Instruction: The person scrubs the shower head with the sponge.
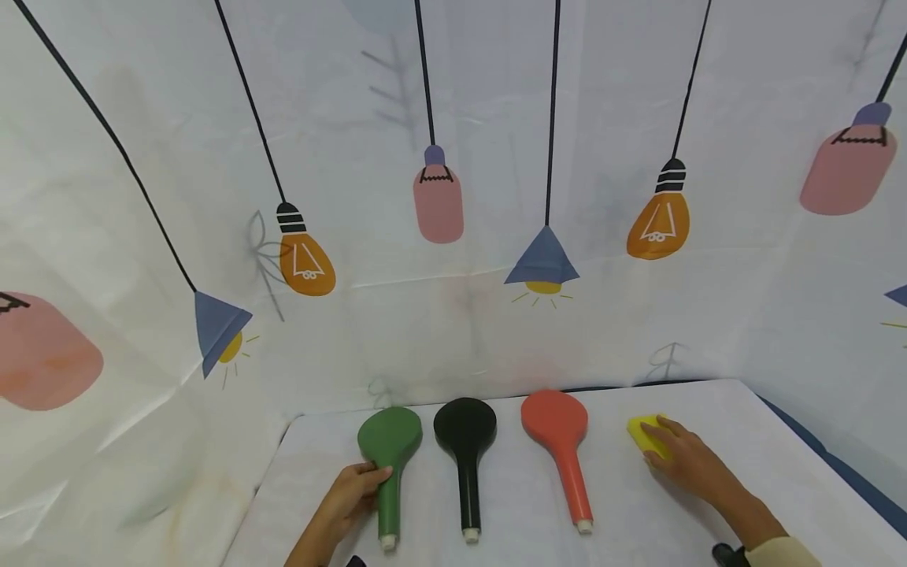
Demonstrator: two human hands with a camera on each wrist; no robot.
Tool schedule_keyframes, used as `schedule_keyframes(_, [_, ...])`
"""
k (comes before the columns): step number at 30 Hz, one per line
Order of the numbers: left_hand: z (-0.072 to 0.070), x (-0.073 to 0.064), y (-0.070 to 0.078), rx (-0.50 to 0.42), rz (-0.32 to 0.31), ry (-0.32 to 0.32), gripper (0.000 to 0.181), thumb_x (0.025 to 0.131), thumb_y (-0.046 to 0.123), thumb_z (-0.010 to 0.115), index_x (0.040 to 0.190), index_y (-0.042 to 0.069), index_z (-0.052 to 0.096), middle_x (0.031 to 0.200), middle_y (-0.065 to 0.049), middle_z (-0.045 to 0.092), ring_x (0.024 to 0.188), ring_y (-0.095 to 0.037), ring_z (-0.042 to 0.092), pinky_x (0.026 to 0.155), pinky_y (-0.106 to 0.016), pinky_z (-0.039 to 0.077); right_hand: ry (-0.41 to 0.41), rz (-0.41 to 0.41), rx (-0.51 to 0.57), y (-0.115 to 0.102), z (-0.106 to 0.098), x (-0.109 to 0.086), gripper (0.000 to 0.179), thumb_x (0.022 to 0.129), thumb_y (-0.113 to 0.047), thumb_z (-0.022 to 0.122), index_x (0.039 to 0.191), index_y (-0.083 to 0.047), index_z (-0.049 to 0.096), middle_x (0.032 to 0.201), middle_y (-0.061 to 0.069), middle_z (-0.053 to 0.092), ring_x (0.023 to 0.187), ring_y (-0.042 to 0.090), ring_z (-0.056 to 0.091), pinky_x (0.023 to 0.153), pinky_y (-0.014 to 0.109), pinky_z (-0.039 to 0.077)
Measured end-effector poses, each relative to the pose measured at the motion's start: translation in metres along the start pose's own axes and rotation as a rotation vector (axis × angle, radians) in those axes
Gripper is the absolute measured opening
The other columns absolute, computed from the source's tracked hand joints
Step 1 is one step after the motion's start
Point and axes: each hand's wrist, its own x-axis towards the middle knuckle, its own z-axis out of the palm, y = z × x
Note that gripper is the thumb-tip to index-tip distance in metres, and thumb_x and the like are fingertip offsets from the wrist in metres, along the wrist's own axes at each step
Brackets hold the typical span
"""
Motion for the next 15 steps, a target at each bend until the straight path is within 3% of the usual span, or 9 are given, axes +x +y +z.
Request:
schedule_keyframes(7, [0.007,-0.007,0.0,-0.194,0.003,-0.013,0.079,0.09,0.021,0.073,0.14,-0.022,0.029,0.106,-0.01,0.064,0.086,-0.011,0.063,0.078,-0.026,0.053,0.014,0.001,0.019,0.001,0.001,-0.007,0.053,0.084,-0.017,0.077,0.131,0.001,0.06,0.135,0.036,0.049,0.113,0.056,0.055,0.09,0.066,0.049])
schedule_keyframes(10, [0.011,-0.011,0.0,-0.27,0.037,-0.048,0.081,0.093,0.019,0.069,0.143,-0.022,0.021,0.113,-0.012,0.06,0.092,-0.012,0.063,0.083,-0.026,0.053,0.019,-0.006,0.025,-0.001,-0.002,-0.007,0.053,0.085,-0.017,0.075,0.132,0.002,0.059,0.135,0.037,0.048,0.115,0.056,0.054,0.092,0.067,0.048])
schedule_keyframes(15, [0.018,-0.017,0.001,-0.322,0.105,-0.087,0.08,0.095,0.019,0.066,0.147,-0.016,0.016,0.125,-0.011,0.057,0.101,-0.01,0.059,0.087,-0.026,0.051,0.082,-0.028,0.043,-0.007,-0.01,-0.007,0.053,0.086,-0.015,0.074,0.133,0.003,0.057,0.135,0.037,0.047,0.116,0.056,0.053,0.092,0.067,0.048])
